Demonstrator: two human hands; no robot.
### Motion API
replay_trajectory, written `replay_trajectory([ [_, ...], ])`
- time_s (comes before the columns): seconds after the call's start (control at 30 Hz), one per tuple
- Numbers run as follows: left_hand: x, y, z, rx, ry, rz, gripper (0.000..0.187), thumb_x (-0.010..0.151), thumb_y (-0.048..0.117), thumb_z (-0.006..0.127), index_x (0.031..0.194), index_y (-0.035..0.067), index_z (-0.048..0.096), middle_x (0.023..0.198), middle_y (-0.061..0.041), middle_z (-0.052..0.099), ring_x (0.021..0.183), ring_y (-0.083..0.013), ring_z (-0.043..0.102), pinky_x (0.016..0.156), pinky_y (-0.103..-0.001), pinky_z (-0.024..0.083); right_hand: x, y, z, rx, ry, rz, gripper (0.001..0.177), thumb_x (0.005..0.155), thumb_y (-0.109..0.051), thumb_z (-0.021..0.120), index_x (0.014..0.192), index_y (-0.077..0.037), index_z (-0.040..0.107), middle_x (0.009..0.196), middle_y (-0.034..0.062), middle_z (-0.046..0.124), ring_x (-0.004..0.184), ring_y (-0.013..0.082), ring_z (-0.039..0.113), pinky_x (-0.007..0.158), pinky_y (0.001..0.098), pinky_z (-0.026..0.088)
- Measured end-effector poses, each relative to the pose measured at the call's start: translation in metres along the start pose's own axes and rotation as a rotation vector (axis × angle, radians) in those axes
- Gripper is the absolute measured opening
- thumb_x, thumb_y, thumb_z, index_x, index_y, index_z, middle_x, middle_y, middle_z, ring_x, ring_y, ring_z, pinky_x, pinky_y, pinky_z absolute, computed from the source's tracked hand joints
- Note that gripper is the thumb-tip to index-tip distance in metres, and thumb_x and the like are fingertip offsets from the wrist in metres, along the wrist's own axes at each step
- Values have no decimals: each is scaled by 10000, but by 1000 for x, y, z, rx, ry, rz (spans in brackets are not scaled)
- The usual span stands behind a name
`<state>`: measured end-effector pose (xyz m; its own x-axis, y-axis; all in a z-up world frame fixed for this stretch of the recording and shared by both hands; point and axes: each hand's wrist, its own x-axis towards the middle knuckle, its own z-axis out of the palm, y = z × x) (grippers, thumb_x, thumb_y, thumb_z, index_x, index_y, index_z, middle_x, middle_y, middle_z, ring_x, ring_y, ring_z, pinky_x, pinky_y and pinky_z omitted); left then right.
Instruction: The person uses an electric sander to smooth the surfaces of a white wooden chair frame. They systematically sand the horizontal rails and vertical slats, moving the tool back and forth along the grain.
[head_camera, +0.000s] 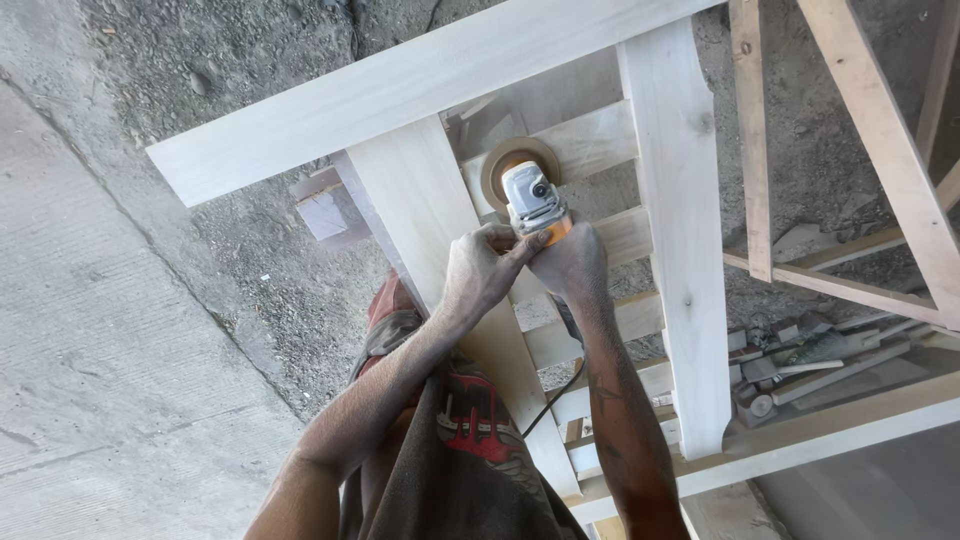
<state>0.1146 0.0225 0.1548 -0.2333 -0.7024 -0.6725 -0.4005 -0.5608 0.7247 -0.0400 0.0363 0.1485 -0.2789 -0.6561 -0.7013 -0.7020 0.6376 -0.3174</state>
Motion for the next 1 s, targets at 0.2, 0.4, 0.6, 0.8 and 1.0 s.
replay_trajectory([
  [0.2, -1, -7, 16, -129, -6, -63, 580, 863, 480, 755, 1090, -54, 754, 899, -176, 810, 826, -204, 810, 742, -343, 662, -5, 4, -2, 44, 7, 143, 509, 768, -369, 853, 1092, -6, 702, 903, 184, 755, 824, 309, 781, 705, 445, 622],
  [0.4, 11, 1, 32, -194, -69, -59, 540, 850, 446, 784, 1058, -51, 754, 908, -162, 812, 854, -186, 808, 764, -325, 670, -2, 8, -17, 82, 83, 110, 494, 766, -394, 861, 1059, -19, 730, 900, 185, 769, 830, 288, 780, 706, 427, 615],
  [0.6, 1, -13, 17, -137, -32, -97, 574, 829, 446, 811, 1108, -50, 741, 927, -171, 800, 857, -199, 805, 768, -327, 665, -13, -4, -3, 90, 38, 167, 524, 747, -395, 872, 1072, -16, 712, 922, 191, 766, 867, 295, 781, 744, 430, 613],
  [0.8, -11, -30, 9, -191, -8, -112, 574, 822, 462, 803, 1091, -44, 763, 939, -172, 818, 879, -193, 806, 788, -347, 662, -20, -4, 13, 26, 46, 34, 563, 741, -323, 887, 1131, 8, 651, 943, 188, 746, 902, 315, 763, 782, 440, 609],
  [1.0, -8, -31, 9, -130, -76, -126, 589, 849, 470, 770, 1128, -47, 724, 942, -181, 791, 859, -203, 802, 761, -365, 687, -17, 2, 16, 101, -15, 101, 531, 763, -252, 854, 1177, -7, 632, 956, 151, 748, 884, 257, 775, 753, 400, 635],
])
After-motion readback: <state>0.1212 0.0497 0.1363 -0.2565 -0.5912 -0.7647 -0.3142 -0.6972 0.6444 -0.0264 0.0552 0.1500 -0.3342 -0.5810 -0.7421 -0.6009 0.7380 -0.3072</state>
